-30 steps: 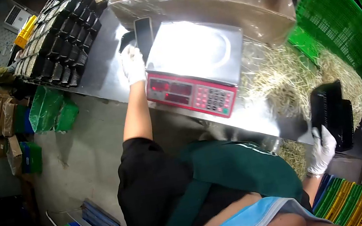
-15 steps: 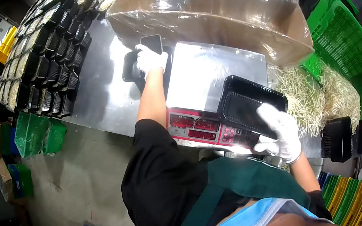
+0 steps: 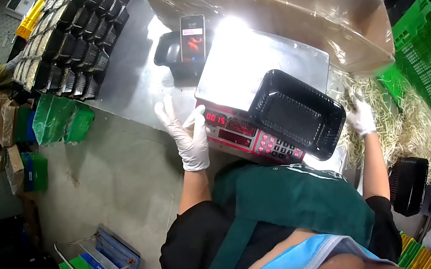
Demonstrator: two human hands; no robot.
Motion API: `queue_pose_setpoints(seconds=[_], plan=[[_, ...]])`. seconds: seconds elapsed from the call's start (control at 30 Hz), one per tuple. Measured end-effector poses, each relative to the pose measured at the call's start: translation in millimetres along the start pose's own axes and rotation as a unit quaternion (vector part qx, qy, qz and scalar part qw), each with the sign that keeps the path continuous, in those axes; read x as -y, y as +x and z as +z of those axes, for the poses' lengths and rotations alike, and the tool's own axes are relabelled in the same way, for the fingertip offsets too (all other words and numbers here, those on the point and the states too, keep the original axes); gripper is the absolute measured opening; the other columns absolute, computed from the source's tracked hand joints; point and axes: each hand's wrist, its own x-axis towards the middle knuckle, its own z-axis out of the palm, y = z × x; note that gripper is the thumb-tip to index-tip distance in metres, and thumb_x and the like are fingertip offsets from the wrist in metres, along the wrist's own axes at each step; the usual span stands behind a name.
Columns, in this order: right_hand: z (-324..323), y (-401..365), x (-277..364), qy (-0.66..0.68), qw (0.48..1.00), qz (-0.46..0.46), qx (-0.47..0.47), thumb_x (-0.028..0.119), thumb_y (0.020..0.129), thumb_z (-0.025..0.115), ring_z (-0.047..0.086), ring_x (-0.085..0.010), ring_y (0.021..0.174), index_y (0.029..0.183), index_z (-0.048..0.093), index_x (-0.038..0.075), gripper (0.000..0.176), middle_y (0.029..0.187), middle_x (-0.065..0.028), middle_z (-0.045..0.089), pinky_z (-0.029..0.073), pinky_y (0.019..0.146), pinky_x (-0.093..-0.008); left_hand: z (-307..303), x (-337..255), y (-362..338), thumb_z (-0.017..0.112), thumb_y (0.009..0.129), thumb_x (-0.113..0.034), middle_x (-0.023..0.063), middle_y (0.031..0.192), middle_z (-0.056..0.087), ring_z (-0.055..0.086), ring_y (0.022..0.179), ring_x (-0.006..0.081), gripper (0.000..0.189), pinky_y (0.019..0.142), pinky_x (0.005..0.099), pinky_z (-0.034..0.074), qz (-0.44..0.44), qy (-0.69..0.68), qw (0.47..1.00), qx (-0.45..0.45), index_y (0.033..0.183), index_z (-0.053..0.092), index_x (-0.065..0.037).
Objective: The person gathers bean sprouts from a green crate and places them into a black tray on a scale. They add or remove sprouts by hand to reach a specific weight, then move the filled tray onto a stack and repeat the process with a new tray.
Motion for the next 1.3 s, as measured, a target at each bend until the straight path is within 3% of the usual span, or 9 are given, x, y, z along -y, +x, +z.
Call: queue_pose_setpoints(seconds=[0.17,0.23,0.5,0.63,0.9,1.07,1.13,1.23,1.3], plan=[[-61,-29,-15,0.081,0.982,0.167,-0.026,0.004,0.086,0.059,0.063,-0.0165,0.098,0.118,0.063,0.005,0.032,0.11,-0.011,0.067,0.048,0.085,-0.0273,25,-38,15,0.06,0.083,0.004,0.0095,0.15,0.025,0.049,0.121,0.0231,0.074,0.092,0.0332,0.045,0.021,0.067,0.978,0.197,0.146,0.021,-0.004],[-59,-41,-49,0.254,0.947,0.185,0.062,0.006,0.088,0.06,0.054,-0.0182,0.119,0.127,0.057,0.005,0.039,0.13,-0.0131,0.056,0.042,0.097,-0.0299,52,-43,26,0.062,0.082,0.003,0.0115,0.147,0.034,0.043,0.127,0.0237,0.07,0.096,0.035,0.043,-0.258,-0.012,0.927,0.272,0.143,0.027,0.0],[-16,-122,30,-0.177,0.983,-0.034,-0.019,0.04,0.067,0.08,0.029,-0.042,0.135,0.143,0.037,0.009,0.092,0.144,-0.0236,0.036,0.024,0.111,-0.0475,108,10,-3,0.061,0.081,0.001,0.0085,0.103,0.063,0.062,0.087,0.0159,0.041,0.078,0.0286,0.052,-0.401,-0.312,0.828,0.238,0.121,0.055,0.004],[-44,-87,-15,0.183,0.961,0.202,0.042,0.007,0.08,0.07,0.058,-0.0211,0.108,0.124,0.056,0.001,0.046,0.123,-0.0159,0.06,0.046,0.093,-0.0326,133,3,-4,0.07,0.074,-0.007,0.003,0.096,0.062,0.056,0.09,0.0136,0.043,0.083,0.0281,0.044,-0.332,-0.292,0.884,0.149,0.115,0.06,-0.002],[-185,-95,117,0.344,0.939,0.022,0.007,0.012,0.079,0.07,0.064,-0.0189,0.09,0.12,0.057,0.002,0.045,0.112,-0.011,0.065,0.051,0.083,-0.0313,225,-19,-9,0.052,0.079,-0.011,0.0138,0.12,0.058,0.052,0.114,0.0218,0.056,0.094,0.0288,0.043,-0.247,-0.164,0.861,0.413,0.133,0.046,0.002],[-139,-93,124,-0.105,0.972,-0.199,-0.073,0.038,0.075,0.073,0.058,-0.0351,0.105,0.126,0.057,0.009,0.061,0.124,-0.0189,0.057,0.046,0.093,-0.0387,245,-21,-52,0.053,0.071,-0.001,0.0138,0.104,0.062,0.06,0.092,0.0213,0.057,0.084,0.0308,0.05,-0.372,-0.275,0.805,0.372,0.128,0.049,0.006],[-159,-117,109,0.083,0.99,-0.081,-0.082,0.033,0.079,0.071,0.055,-0.0272,0.114,0.132,0.052,0.009,0.061,0.127,-0.0156,0.056,0.043,0.097,-0.0385,220,-41,-33,0.054,0.078,-0.011,0.0019,0.073,0.055,0.051,0.06,0.0094,0.05,0.055,0.0272,0.045,-0.333,-0.203,0.848,0.359,0.128,0.054,-0.002],[-150,-154,42,0.332,0.905,0.236,-0.122,0.024,0.08,0.071,0.049,-0.0211,0.124,0.138,0.045,0.009,0.065,0.134,-0.0123,0.052,0.039,0.103,-0.0377,172,-20,8,0.059,0.08,-0.012,0.007,0.078,0.06,0.058,0.065,0.0167,0.024,0.062,0.0309,0.05,-0.28,-0.226,0.894,0.268,0.1,0.06,0.002],[-107,-164,-22,0.09,0.968,0.137,-0.188,0.027,0.075,0.076,0.041,-0.03,0.131,0.14,0.041,0.009,0.076,0.139,-0.0222,0.044,0.033,0.108,-0.037,167,-32,18,0.059,0.077,-0.004,0.0122,0.101,0.064,0.064,0.086,0.023,0.037,0.078,0.0329,0.052,-0.178,-0.235,0.932,0.21,0.114,0.058,0.004]])
